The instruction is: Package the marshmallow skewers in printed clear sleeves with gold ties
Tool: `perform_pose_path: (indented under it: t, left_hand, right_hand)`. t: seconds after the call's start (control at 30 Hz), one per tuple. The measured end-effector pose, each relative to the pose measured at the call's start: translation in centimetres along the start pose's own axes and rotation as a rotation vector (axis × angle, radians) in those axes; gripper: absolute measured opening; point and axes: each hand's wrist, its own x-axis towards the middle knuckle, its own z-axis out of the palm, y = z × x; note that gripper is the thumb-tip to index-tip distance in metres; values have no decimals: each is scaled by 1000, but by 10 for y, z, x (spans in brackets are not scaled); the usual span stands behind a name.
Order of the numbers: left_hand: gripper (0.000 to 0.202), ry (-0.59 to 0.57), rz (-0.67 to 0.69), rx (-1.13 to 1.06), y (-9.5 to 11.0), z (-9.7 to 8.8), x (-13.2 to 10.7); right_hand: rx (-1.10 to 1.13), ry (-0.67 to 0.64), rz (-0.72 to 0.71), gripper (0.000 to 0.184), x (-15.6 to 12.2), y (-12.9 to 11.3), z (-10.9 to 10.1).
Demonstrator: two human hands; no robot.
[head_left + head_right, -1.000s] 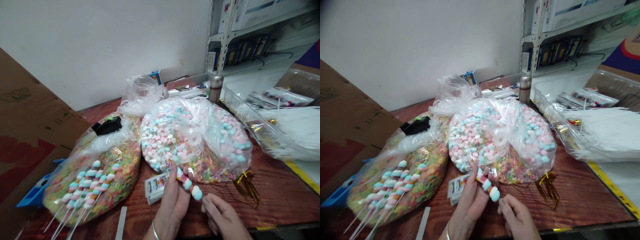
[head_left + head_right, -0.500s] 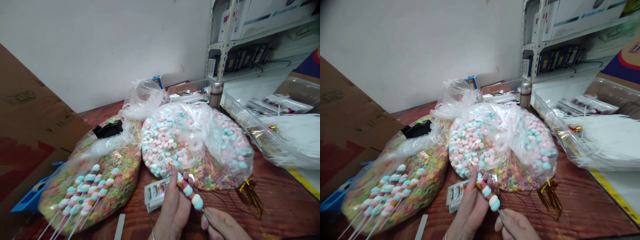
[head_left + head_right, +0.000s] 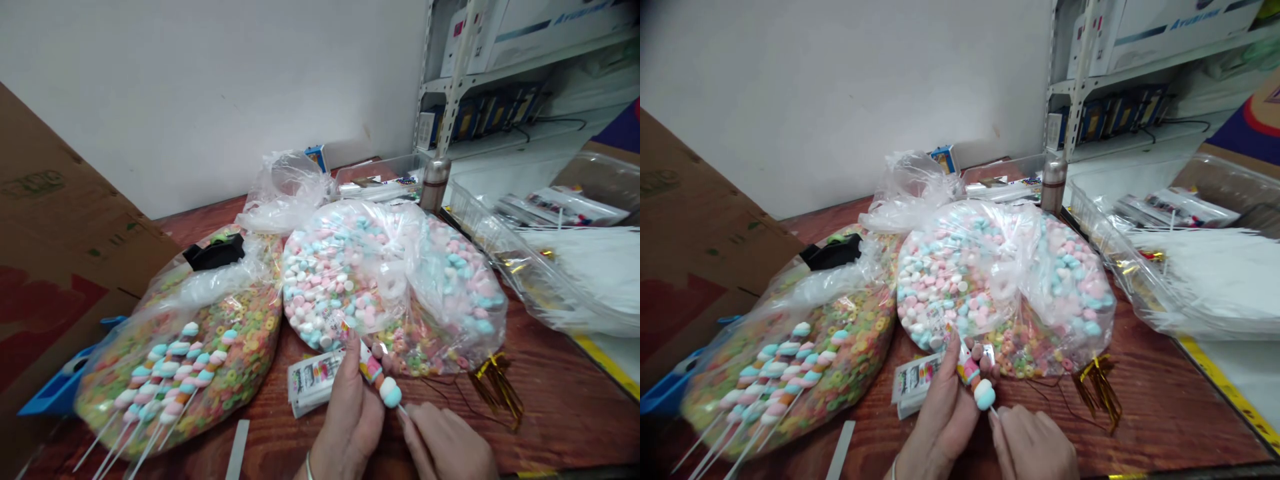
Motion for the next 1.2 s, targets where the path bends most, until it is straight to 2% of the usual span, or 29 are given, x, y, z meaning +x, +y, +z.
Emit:
perform_pose_path:
  t: [0.1,0.17,0.23,0.3,0.4,0.47,0.57,0.6,0.63,0.7,0.77,0.83,0.9,0.93,1.0,1.13,1.2]
  left_hand:
    - [21,-82,-12,36,-11,-5,-4]
    - [23,-136,12,84,-17,-11,-6]
    - [26,-164,17,133,-17,-15,-7]
    - [26,-152,33,134,-12,-17,-5]
    - [28,-130,110,79,2,-13,1]
    - [23,-148,134,60,8,-10,5]
    - [18,-152,116,18,11,-6,8]
    - [18,-151,102,-4,11,-6,8]
    - [19,-148,85,-24,10,-5,8]
    - [20,-148,58,-57,8,-5,7]
    - [22,-168,40,-76,6,-5,6]
    - [23,-196,35,-74,3,-5,5]
    - [23,-210,34,-52,-1,-5,4]
    - [23,-208,37,-34,-4,-5,3]
    - [22,-193,53,8,-10,-6,1]
    - [24,-134,51,72,-23,-8,-4]
    - [24,-127,22,82,-25,-8,-4]
  right_hand:
    - [414,-233,382,34,8,-9,1]
    - [588,-271,559,38,12,-12,0]
    - [663,-260,626,40,15,-14,-2]
    - [658,-269,614,41,17,-14,-5]
    - [539,-257,498,32,16,-12,-8]
    - [377,-135,331,20,12,-9,-8]
    - [112,77,44,18,3,-4,-7]
    - [104,76,12,16,1,-3,-7]
    - [157,37,41,14,0,-2,-7]
    - [433,-116,264,20,0,-5,-9]
    - [834,-307,611,34,4,-10,-11]
    - [1220,-433,911,42,8,-15,-11]
    - [1434,-464,1047,45,11,-19,-9]
    - [1416,-432,1034,45,12,-20,-8]
    - [1118,-319,853,41,11,-19,-6]
    - [138,40,134,14,6,-10,-2]
    - [-110,127,-57,17,5,-6,-1]
